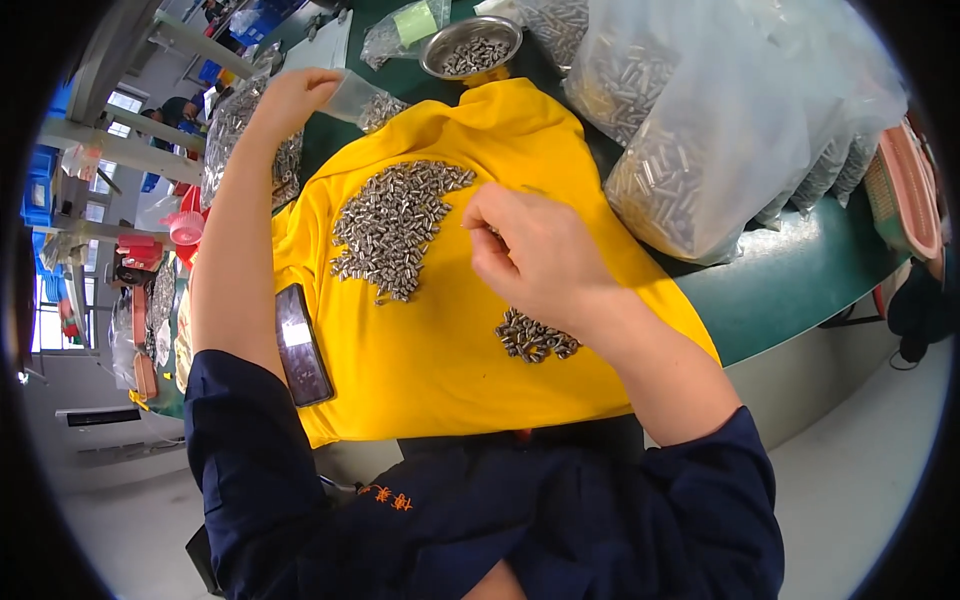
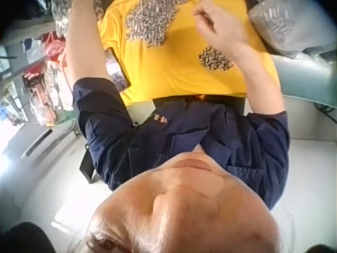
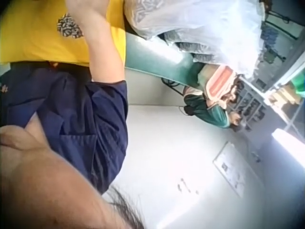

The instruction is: Manually sorting and inspecting small metal components at a factory workbench.

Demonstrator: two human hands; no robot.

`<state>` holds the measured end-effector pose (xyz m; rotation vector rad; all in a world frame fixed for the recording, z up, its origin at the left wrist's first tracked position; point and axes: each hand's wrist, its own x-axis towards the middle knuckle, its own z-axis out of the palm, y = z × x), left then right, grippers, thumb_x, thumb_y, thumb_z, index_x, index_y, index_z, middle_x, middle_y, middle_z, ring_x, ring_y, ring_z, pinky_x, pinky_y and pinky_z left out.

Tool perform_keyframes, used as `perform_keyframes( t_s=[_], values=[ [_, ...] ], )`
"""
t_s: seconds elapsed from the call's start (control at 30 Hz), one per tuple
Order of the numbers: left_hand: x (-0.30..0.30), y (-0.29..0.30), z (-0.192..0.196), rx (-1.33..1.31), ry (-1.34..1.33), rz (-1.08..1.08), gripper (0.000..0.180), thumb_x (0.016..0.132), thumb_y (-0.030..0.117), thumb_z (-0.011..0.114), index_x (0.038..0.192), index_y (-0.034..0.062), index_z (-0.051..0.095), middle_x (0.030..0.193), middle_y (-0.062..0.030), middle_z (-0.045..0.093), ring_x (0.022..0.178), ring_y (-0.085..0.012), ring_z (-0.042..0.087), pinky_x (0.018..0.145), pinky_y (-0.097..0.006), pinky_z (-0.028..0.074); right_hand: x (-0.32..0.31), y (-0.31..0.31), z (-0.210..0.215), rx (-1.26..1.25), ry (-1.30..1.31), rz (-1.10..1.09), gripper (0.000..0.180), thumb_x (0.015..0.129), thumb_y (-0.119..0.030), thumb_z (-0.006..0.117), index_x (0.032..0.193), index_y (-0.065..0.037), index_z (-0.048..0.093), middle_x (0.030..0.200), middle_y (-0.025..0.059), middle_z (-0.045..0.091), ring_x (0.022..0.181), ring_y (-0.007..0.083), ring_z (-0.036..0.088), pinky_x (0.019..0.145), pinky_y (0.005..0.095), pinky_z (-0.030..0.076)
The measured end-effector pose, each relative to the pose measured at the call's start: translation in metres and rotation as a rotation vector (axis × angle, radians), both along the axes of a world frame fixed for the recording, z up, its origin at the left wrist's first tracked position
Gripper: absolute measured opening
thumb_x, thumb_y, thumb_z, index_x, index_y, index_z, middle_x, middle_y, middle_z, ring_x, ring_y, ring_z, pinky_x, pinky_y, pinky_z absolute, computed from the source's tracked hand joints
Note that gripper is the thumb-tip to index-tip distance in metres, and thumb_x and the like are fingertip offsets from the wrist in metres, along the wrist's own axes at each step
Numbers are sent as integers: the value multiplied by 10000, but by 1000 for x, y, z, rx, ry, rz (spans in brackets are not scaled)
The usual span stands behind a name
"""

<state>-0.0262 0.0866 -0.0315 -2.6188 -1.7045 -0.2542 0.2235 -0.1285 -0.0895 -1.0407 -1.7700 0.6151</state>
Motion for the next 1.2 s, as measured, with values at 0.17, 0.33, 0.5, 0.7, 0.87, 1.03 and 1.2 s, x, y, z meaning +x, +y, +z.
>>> perform_keyframes(
  t_s=[0.17,0.33,0.5,0.7,0.87,1.03,1.2],
  values=[
    [-7,-40,10,223,-343,37,212,756,222,547,914,98,615,815,-89,620,747,-218,597,673,-274,452,1,2,-2,-26,-24,-29,68,711,-53,505,776,-55,485,610,103,504,553,248,516,506,310,400],
    [-4,-134,-33,-170,-284,50,296,704,243,610,938,62,594,809,-93,616,689,-194,580,664,-282,446,0,0,-2,-34,6,-42,61,719,-58,499,774,-51,473,603,87,501,518,225,493,490,293,386],
    [3,-170,-82,-60,-339,15,291,679,218,615,943,97,589,923,-117,546,878,-286,514,772,-353,411,-13,0,-11,-54,-58,-18,64,718,-50,493,777,-39,468,613,83,508,511,202,485,492,283,385],
    [11,-162,-91,30,-289,-29,162,699,156,579,836,75,605,828,-113,571,794,-277,538,705,-350,425,-17,0,-19,-77,-90,-17,71,724,-55,492,786,-30,469,648,85,532,536,196,500,505,278,395],
    [9,-161,-95,80,-216,-42,123,704,157,563,792,87,612,763,-104,577,738,-284,549,674,-376,434,-19,0,-19,-71,-101,-3,67,721,-51,490,782,-31,468,640,91,523,534,208,495,502,284,389],
    [16,-155,-81,-117,-53,-37,138,702,142,557,801,63,612,810,-101,587,788,-267,545,694,-349,431,-19,0,-19,-68,-97,28,61,720,-48,486,775,-35,465,625,98,511,532,223,491,495,294,378],
    [11,-150,-77,-73,-119,-88,110,703,133,544,777,85,611,780,-106,590,744,-282,558,677,-365,440,-18,1,-18,-59,-87,15,53,727,-59,483,773,-42,464,624,97,508,537,230,491,494,299,376]
  ],
)
